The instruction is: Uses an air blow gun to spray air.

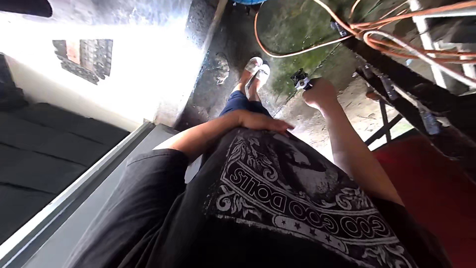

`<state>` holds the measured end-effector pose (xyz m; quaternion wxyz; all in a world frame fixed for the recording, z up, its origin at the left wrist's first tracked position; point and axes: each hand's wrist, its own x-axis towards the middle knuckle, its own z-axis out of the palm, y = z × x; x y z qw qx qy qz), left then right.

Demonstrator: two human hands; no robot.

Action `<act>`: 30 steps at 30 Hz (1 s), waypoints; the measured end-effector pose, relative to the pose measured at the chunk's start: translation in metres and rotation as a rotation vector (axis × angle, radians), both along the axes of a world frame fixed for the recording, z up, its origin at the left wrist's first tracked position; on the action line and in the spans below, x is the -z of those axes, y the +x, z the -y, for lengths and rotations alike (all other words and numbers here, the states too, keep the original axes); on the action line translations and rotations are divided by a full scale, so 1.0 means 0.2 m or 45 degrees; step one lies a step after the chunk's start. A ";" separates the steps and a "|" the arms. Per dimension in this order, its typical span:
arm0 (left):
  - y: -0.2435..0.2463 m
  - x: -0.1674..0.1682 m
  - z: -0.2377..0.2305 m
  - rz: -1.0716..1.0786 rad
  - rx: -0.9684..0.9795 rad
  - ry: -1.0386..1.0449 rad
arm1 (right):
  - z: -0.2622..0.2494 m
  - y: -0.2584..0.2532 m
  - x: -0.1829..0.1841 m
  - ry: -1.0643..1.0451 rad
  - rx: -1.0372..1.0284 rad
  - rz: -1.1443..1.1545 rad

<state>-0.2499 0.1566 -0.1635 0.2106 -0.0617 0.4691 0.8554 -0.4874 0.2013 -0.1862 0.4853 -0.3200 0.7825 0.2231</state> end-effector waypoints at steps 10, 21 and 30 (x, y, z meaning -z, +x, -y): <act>0.34 0.28 -0.03 0.484 0.324 -0.372 | -0.01 0.02 -0.01 0.033 -0.032 -0.025; 1.05 0.51 0.09 1.456 0.367 -1.461 | -0.01 0.02 0.01 0.065 -0.047 -0.100; 1.14 0.64 -0.03 1.634 0.200 -1.020 | -0.05 -0.31 -0.02 -0.054 0.226 -0.350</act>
